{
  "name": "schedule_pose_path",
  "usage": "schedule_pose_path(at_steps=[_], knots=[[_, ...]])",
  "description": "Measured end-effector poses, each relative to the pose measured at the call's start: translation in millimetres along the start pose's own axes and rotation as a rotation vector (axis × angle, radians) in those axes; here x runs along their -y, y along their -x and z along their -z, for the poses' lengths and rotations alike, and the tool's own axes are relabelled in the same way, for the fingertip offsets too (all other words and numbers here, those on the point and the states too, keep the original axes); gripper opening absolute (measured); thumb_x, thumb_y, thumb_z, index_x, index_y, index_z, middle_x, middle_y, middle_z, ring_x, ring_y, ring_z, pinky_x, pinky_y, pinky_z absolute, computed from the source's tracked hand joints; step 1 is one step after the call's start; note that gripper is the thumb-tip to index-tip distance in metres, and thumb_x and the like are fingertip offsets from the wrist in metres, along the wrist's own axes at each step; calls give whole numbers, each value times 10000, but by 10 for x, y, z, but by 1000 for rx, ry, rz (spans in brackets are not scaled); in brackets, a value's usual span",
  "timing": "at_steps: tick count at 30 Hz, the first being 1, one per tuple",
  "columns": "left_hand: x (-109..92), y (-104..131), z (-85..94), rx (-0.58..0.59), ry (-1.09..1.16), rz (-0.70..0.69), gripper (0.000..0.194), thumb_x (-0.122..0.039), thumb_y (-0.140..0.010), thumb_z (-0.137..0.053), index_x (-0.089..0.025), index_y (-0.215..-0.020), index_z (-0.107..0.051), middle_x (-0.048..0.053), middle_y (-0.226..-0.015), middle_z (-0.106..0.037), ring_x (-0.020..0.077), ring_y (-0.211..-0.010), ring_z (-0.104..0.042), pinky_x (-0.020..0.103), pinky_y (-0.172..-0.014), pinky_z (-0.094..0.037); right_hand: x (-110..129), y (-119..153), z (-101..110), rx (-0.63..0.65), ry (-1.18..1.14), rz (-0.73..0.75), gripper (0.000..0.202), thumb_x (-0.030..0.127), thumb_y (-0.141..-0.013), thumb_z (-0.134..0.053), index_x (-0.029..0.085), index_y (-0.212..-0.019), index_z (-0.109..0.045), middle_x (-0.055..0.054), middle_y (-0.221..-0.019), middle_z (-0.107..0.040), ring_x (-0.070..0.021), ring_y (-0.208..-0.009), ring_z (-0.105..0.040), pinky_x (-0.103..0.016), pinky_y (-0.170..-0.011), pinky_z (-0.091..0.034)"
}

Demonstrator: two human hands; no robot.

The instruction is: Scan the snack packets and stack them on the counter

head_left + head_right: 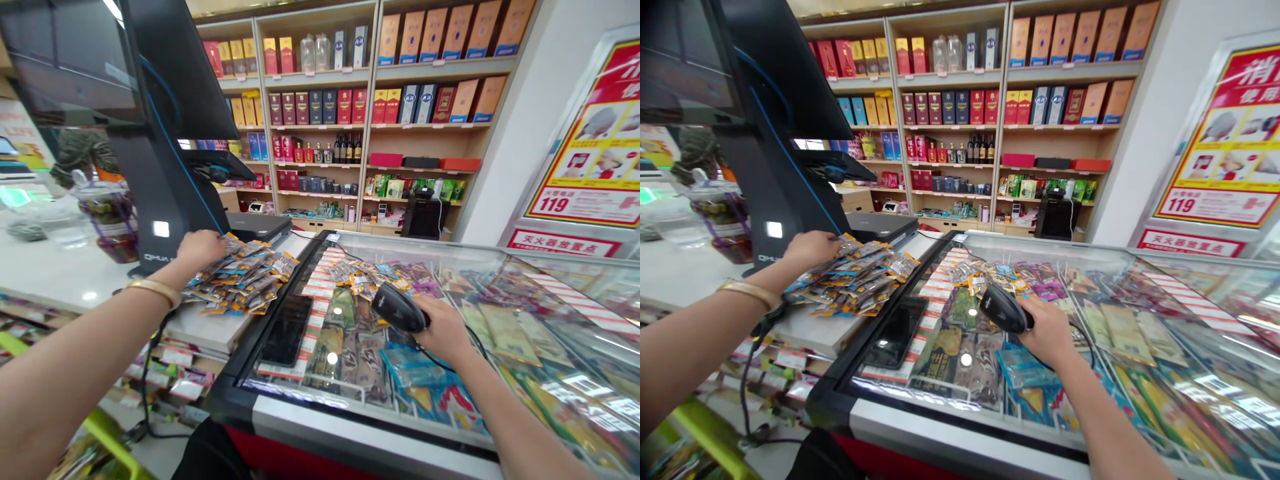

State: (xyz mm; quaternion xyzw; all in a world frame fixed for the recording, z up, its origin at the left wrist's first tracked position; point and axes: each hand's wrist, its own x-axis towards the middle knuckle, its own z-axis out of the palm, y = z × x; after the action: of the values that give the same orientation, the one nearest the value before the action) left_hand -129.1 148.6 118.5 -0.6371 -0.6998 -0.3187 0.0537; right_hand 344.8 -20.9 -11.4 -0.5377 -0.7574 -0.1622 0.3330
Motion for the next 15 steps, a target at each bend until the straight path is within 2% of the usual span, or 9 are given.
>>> schedule_pose_path(at_steps=[2, 5, 7, 9, 11, 15], knots=[[-82, 58, 25, -12, -182, -18, 239, -288, -695, -636, -72, -782, -689, 152, -847, -664, 363, -1061, -514, 594, -922, -387, 12, -7, 14, -8, -7, 4, 293, 232, -699, -573, 191, -969, -678, -69, -868, -714, -232, -798, -669, -305, -689, -484], [-277, 159, -3, -49, -360, -143, 385, -332, -811, -506, -103, -1056, -696, 187, -1174, -630, 361, -1095, -520, 551, -928, -402, 28, -19, 40, -20, -26, 0, 301, 229, -696, -569, 191, -973, -680, -70, -872, -712, -226, -781, -662, -302, -686, -481], [-461, 235, -102, -46, -304, -232, 393, -335, -823, -478, -144, -1086, -699, 161, -1205, -630, 341, -1084, -556, 494, -943, -420, 31, -23, 50, -26, -38, 0, 311, 212, -690, -560, 197, -975, -682, -68, -881, -713, -221, -776, -661, -299, -685, -479], [-685, 337, -273, -13, -163, -337, 379, -333, -814, -488, -173, -1080, -706, 131, -1178, -651, 296, -1073, -589, 404, -959, -435, 27, -23, 50, -31, -43, 4, 311, 211, -689, -562, 199, -975, -683, -70, -892, -714, -222, -782, -662, -299, -684, -480], [-933, 480, -506, 75, -4, -412, 397, -309, -811, -492, -165, -1124, -689, 116, -1172, -664, 251, -1050, -619, 333, -960, -443, 23, -20, 43, -31, -42, 4, 303, 225, -696, -576, 197, -978, -683, -75, -900, -714, -226, -788, -663, -302, -688, -481], [-1391, 830, -1054, 441, 239, -325, 459, -219, -811, -487, -192, -1247, -626, 58, -1072, -727, 203, -956, -676, 262, -850, -492, 26, -18, 36, -20, -41, -15, 284, 243, -704, -599, 200, -972, -682, -76, -889, -714, -226, -782, -660, -306, -698, -484]])
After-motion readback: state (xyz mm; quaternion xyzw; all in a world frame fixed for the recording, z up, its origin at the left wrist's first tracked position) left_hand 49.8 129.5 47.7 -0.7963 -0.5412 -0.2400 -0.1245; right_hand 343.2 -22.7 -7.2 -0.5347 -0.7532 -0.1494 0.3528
